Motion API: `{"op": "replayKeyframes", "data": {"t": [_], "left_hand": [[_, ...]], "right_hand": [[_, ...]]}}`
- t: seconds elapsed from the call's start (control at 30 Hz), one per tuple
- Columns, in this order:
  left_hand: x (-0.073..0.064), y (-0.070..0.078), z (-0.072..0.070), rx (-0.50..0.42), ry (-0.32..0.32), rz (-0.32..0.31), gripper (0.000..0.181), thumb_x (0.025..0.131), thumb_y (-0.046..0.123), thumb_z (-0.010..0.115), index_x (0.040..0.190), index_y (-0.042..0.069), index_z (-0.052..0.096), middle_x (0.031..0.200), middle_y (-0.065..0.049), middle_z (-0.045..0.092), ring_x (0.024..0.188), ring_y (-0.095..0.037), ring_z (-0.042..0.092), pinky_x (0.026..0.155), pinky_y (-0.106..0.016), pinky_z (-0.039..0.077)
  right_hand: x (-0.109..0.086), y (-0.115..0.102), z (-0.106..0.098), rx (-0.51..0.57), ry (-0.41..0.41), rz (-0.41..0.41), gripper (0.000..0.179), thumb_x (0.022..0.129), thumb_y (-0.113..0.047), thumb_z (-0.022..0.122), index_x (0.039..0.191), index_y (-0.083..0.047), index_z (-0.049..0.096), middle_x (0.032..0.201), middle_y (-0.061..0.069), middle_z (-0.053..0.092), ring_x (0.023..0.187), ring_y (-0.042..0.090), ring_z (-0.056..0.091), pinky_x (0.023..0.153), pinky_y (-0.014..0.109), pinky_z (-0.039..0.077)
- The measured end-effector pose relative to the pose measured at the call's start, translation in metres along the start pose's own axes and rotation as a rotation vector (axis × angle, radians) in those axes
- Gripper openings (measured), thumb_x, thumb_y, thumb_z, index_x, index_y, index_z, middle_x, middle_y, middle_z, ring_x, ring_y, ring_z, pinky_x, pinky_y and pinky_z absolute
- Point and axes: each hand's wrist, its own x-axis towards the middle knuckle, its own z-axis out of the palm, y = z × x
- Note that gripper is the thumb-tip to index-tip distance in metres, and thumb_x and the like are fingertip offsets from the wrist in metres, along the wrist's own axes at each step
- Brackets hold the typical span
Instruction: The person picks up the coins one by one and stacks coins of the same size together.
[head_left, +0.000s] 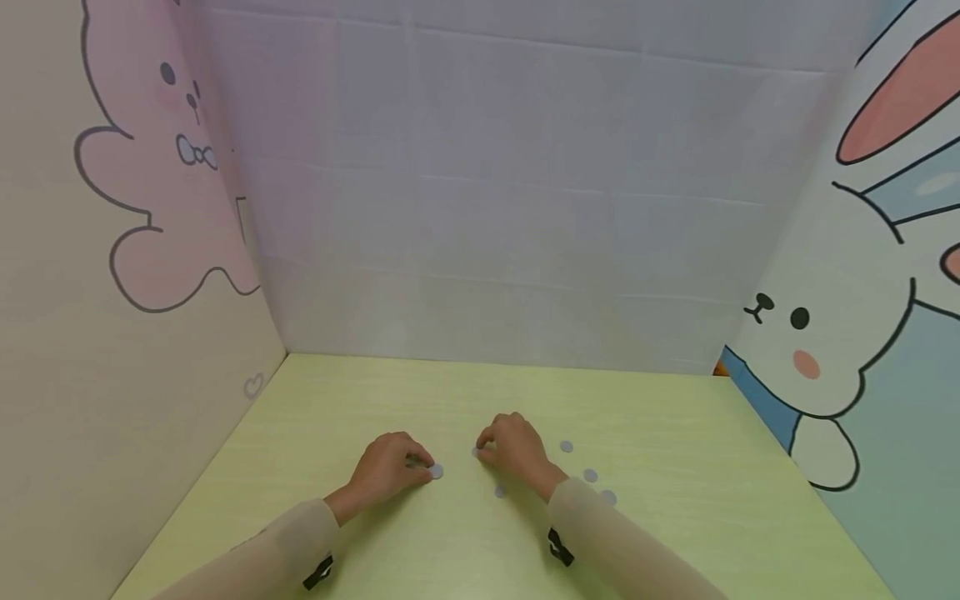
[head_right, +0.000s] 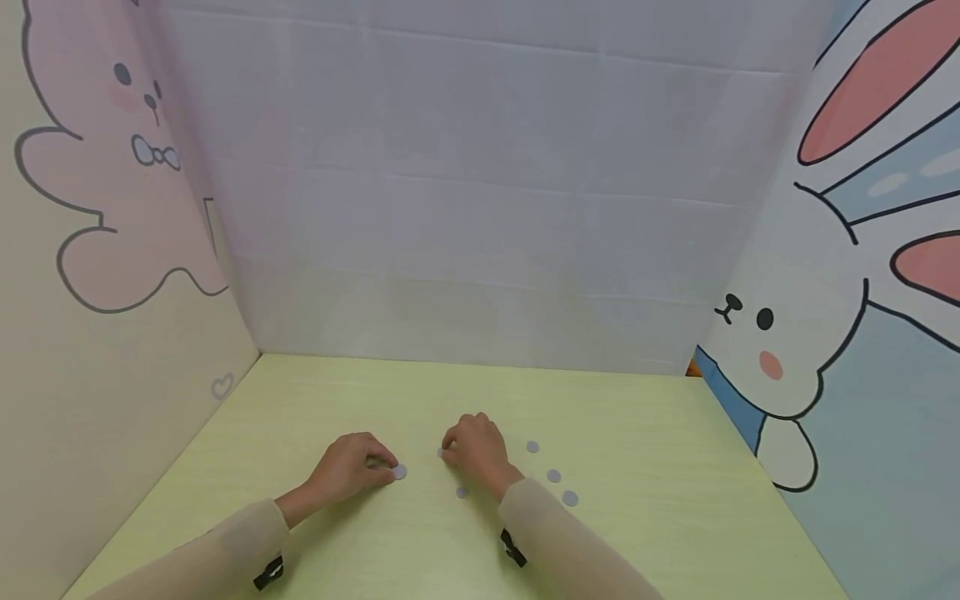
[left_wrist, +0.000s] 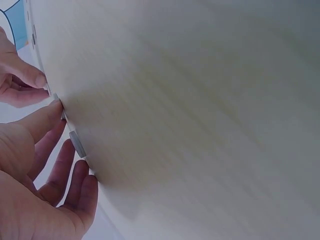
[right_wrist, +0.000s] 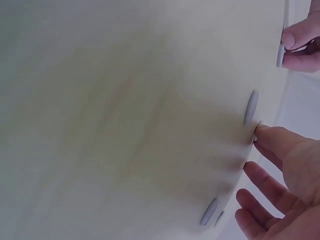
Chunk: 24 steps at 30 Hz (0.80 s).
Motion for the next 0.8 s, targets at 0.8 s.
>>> {"op": "replayKeyframes", "data": {"t": [0.8], "left_hand": [[-0.002,0.004,-0.004,-0.025,-0.011,0.01,0.011,0.082,0.02,0.093,0.09,0.021,0.085,0.092,0.008,0.072,0.089,-0.011,0.062,0.08,-0.036,0.051]], "right_hand": [[-0.024,-0.021,0.005,0.075,0.039,-0.079,0.006,0.089,-0.021,0.089,0.088,-0.015,0.086,0.089,0.0,0.072,0.08,0.014,0.056,0.071,0.027,0.047]]}}
